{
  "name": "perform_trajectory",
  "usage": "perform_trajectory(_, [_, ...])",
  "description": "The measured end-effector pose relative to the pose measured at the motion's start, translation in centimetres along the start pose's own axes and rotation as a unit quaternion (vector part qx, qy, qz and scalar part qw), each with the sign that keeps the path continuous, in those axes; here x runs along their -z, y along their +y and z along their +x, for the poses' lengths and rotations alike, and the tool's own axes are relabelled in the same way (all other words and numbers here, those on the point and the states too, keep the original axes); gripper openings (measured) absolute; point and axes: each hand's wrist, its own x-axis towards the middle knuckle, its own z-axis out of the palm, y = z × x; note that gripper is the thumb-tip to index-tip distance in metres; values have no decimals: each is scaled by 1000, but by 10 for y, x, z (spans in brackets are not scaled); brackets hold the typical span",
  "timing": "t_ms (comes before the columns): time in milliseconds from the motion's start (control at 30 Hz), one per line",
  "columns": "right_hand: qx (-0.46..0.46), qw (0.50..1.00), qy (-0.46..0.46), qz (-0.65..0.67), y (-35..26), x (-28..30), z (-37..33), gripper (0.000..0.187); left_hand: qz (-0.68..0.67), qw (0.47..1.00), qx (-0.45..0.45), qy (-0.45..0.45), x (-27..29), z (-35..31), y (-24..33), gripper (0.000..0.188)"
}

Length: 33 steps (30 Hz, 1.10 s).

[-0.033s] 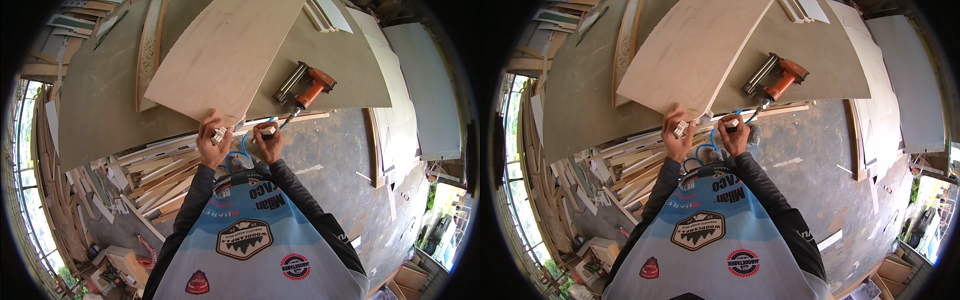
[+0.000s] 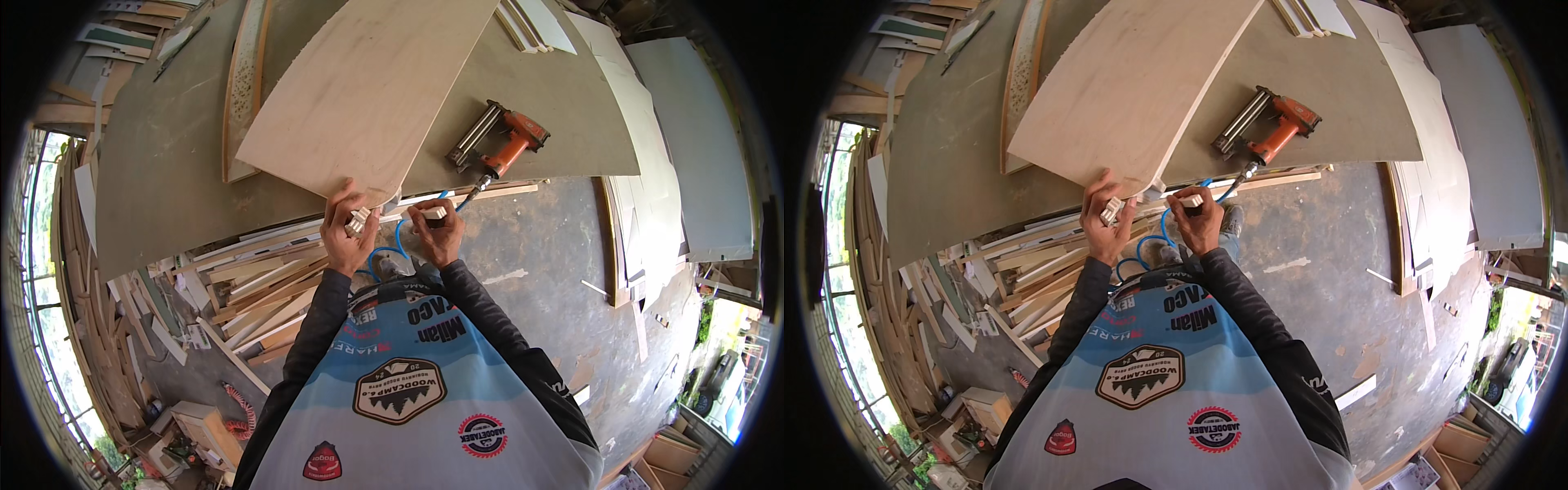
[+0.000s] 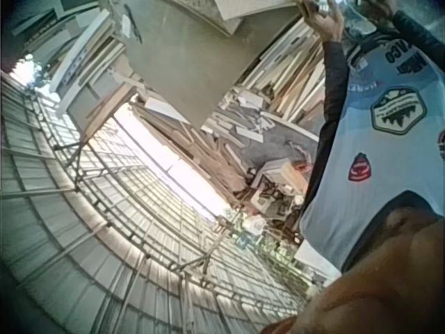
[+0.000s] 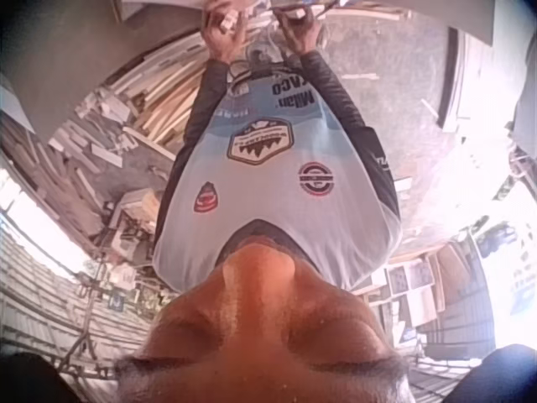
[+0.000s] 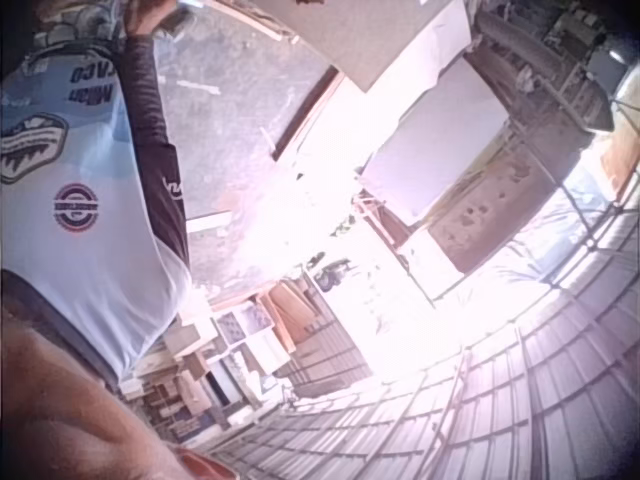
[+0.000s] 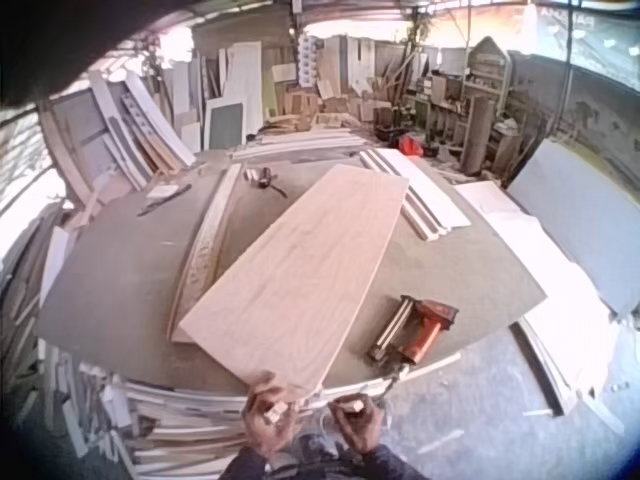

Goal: The person attaches small wood blocks to the edge of a large board using a pneumatic nail gun and wood glue, handling the blocks and gun by hand.

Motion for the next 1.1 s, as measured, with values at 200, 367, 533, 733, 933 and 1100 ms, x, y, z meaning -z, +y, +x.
perform_trajectory(200, [35, 997, -74, 0, 2, -19, -6, 22, 6, 1000, -28, -2, 0, -2, -10, 31])
perform_trajectory(367, [226, 960, -2, -166, 4, -26, 5, 29, -9, 1000, 15, -2, -3, -4, -2, 36])
perform_trajectory(533, [272, 932, -15, -238, 7, -26, 9, 31, 12, 999, 29, 14, -10, -6, 2, 43])
perform_trajectory(733, [279, 928, -29, -244, -1, -25, 8, 30, 39, 998, 17, 46, -21, -5, 6, 50])
perform_trajectory(933, [269, 930, -35, -249, -2, -27, 8, 29, 52, 998, 22, 41, -19, -2, 9, 45])
perform_trajectory(1100, [263, 934, -8, -243, 1, -29, 8, 28, 78, 996, 34, 36, -20, -3, 11, 44])
